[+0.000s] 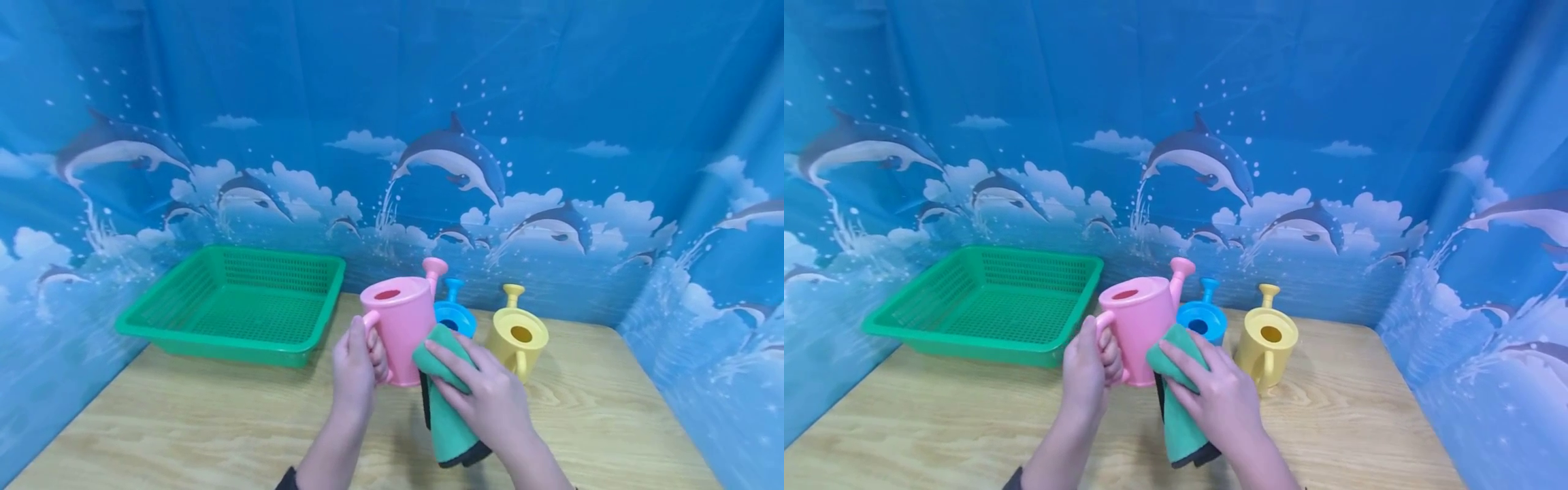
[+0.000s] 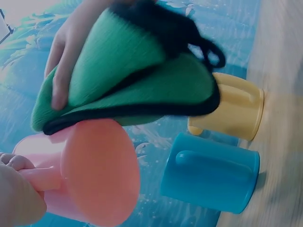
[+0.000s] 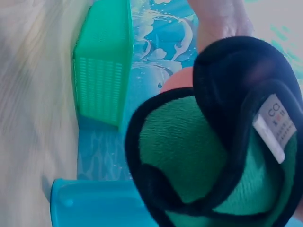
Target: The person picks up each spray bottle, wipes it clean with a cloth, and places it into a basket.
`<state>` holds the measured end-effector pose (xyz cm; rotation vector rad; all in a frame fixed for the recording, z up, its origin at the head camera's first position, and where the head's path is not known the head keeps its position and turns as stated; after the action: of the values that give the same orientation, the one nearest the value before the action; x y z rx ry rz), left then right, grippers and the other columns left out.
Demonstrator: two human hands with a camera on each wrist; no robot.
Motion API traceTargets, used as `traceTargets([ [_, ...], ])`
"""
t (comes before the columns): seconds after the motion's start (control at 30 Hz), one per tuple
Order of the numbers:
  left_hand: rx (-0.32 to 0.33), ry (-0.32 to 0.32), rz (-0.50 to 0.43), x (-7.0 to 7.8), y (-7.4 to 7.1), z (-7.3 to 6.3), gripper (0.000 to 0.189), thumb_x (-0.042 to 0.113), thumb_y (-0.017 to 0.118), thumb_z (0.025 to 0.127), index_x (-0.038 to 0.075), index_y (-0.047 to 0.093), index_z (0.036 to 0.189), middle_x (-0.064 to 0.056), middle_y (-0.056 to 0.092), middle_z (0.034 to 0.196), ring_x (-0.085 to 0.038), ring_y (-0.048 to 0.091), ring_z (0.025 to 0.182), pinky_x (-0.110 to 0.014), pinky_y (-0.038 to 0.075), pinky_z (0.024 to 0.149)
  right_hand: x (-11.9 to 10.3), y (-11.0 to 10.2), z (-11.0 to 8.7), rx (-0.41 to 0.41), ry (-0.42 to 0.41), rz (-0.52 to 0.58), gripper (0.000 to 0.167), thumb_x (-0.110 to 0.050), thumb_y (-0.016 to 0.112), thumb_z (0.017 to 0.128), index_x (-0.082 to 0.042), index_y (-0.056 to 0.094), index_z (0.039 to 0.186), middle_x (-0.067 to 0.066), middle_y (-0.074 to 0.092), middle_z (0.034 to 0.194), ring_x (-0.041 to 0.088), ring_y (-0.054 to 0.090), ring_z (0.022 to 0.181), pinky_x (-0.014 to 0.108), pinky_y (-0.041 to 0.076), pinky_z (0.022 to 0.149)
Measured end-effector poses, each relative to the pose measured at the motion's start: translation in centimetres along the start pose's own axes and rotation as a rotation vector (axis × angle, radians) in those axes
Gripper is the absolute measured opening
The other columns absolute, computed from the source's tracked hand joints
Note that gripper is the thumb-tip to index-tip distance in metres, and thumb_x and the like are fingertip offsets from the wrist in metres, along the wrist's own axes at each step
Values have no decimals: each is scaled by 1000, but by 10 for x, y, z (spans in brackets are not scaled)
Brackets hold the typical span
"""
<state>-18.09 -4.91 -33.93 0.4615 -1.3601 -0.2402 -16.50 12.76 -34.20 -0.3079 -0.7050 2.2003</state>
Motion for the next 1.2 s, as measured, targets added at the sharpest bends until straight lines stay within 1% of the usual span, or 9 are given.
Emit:
traceTargets([
  [0.13,-39,-9,30,-3,4,-2,47,34,37,104,10,30,65,4,29,48,-7,26,39,-18,21,41,3,2,2,91,27,41,42,-50,43,99,-23,68,121,14,67,117,30,69,92,41,57,69],
  [0.23,-62,-28,91,-5,7,-5,48,35,37,104,9,32,64,4,30,48,-8,28,41,-17,24,42,7,1,3,141,74,88,41,-48,46,98,-22,68,120,14,67,119,32,68,95,42,56,73],
  [0.37,-96,-45,153,-7,10,-11,50,39,38,103,8,34,65,3,31,49,-9,29,42,-17,27,43,14,-3,4,226,107,135,41,-46,50,97,-17,68,119,15,66,122,34,66,101,27,54,88],
  [0.5,-132,-60,153,-9,14,-16,51,41,38,103,7,34,65,3,31,50,-8,29,42,-17,28,44,20,-7,3,279,137,157,42,-45,50,97,-13,67,119,18,64,123,35,64,105,13,41,99],
  [0.6,-151,-65,147,-11,17,-18,50,40,38,103,7,34,66,3,31,50,-8,30,42,-17,29,44,22,-12,0,256,177,151,44,-46,48,98,-14,66,121,18,64,123,35,63,106,12,39,101],
  [0.73,-121,-65,154,-11,17,-18,49,40,38,103,9,34,65,2,32,50,-9,30,42,-17,28,44,22,-13,0,157,181,130,46,-48,42,100,-16,62,126,16,62,125,33,62,109,33,53,92],
  [0.83,-75,-60,128,-10,15,-16,49,40,39,103,10,33,65,2,31,49,-9,29,42,-18,26,43,19,-11,1,103,143,119,45,-48,39,101,-18,59,129,14,62,126,33,63,108,48,56,79],
  [1.03,-30,-26,61,-8,10,-12,49,38,38,104,10,30,63,3,30,48,-8,28,40,-18,24,42,13,-5,0,80,97,100,44,-47,38,101,-20,61,127,12,64,124,31,65,106,46,57,76],
  [1.2,31,-11,21,-4,4,-8,51,41,38,103,11,30,63,4,30,49,-9,28,40,-18,24,43,10,-2,-2,9,66,101,45,-49,37,100,-22,63,126,12,66,121,30,66,104,42,58,76],
])
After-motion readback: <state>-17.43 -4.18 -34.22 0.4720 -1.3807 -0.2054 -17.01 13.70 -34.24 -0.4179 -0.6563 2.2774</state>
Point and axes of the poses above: each hand's wrist, its own z-axis towards the middle knuckle, its own y-axis out of the palm, x = y × z, the point moved 2 cm from there along z, towards the middle knuckle
